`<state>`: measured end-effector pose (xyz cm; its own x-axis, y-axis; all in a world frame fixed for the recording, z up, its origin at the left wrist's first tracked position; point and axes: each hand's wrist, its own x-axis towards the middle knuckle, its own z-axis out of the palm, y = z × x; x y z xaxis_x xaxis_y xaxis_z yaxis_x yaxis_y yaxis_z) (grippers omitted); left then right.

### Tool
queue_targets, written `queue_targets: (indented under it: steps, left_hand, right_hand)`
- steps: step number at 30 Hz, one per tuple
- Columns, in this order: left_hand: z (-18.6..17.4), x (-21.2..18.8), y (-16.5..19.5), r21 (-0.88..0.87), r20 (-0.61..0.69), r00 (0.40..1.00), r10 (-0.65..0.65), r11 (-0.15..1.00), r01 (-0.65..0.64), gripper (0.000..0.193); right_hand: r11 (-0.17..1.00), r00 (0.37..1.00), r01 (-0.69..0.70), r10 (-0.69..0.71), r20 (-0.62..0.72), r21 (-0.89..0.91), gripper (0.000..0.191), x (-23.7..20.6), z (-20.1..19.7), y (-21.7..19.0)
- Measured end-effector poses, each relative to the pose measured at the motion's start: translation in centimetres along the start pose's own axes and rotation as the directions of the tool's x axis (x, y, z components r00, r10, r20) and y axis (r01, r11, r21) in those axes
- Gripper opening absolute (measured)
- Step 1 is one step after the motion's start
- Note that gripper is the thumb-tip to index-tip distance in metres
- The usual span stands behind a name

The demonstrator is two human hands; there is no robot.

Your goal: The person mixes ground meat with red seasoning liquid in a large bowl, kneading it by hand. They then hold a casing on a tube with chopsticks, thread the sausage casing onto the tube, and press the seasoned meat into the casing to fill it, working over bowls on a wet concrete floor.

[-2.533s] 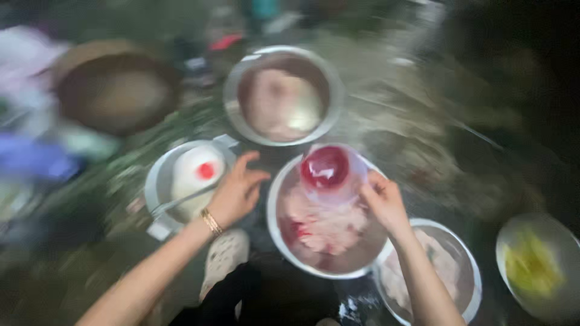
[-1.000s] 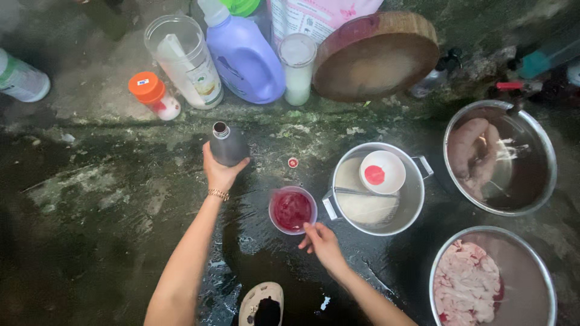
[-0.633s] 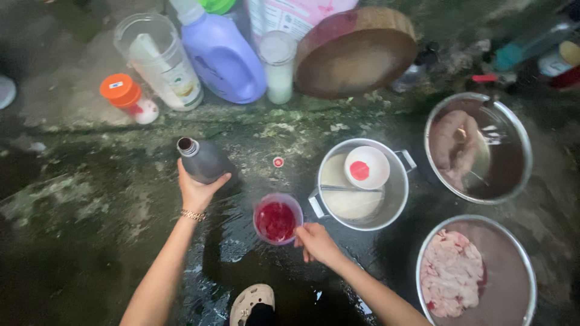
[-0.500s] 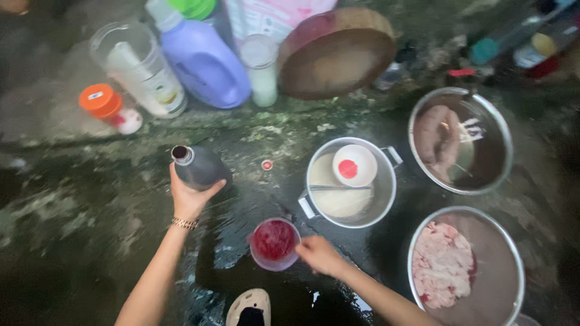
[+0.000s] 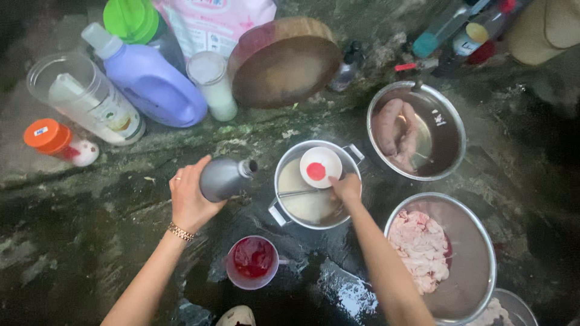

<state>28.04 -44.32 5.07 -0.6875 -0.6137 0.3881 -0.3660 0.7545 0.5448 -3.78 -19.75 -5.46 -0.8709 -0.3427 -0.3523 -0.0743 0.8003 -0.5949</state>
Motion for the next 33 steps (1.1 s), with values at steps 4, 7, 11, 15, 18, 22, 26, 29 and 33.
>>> queue_targets:
  steps: [4, 7, 11, 15, 18, 22, 26, 29, 33]
  left_hand:
    - [0.6, 0.9, 0.8, 0.120, 0.075, 0.994, 0.076, 0.989, -0.085, 0.101]
    - [0.9, 1.1, 1.2, 0.227, 0.134, 0.983, 0.127, 0.961, -0.156, 0.099]
    - [1.7, 1.9, 1.7, 0.283, 0.181, 0.969, 0.167, 0.935, -0.214, 0.100]
    - [2.3, 2.3, 2.2, 0.337, 0.240, 0.954, 0.179, 0.906, -0.255, 0.103]
    - [2.7, 2.4, 2.2, 0.376, 0.261, 0.941, 0.214, 0.875, -0.304, 0.102]
    - [3.1, 2.5, 2.2, 0.377, 0.255, 0.929, 0.267, 0.858, -0.350, 0.103]
    - [3.2, 2.5, 2.3, 0.400, 0.290, 0.916, 0.278, 0.834, -0.380, 0.106]
    - [3.3, 2.6, 2.4, 0.404, 0.303, 0.910, 0.283, 0.827, -0.391, 0.107]
    - [3.3, 2.6, 2.5, 0.436, 0.309, 0.904, 0.294, 0.801, -0.410, 0.104]
  right_hand:
    - [0.985, 0.998, -0.028, 0.038, -0.053, 0.171, 0.024, 0.1, 1.1, -0.1]
    - [0.979, 0.995, 0.087, -0.093, 0.028, 0.184, 0.022, -1.4, 0.3, -0.3]
    - [0.964, 0.987, 0.143, -0.157, 0.044, 0.225, 0.021, -5.1, -1.4, -1.9]
    - [0.944, 0.966, 0.248, -0.258, 0.018, 0.219, 0.021, -7.4, -2.4, -2.7]
    - [0.936, 0.957, 0.284, -0.290, -0.002, 0.210, 0.022, -7.8, -2.6, -2.2]
    - [0.874, 0.866, 0.483, -0.468, -0.177, 0.054, 0.021, -7.5, -2.3, -1.1]
    - [0.904, 0.906, 0.415, -0.401, -0.133, 0.103, 0.023, -7.7, -2.1, -1.0]
    - [0.942, 0.956, 0.294, -0.289, -0.056, 0.160, 0.025, -8.1, -2.4, -1.5]
    - [0.952, 0.964, 0.265, -0.264, -0.024, 0.156, 0.024, -8.8, -2.9, -2.4]
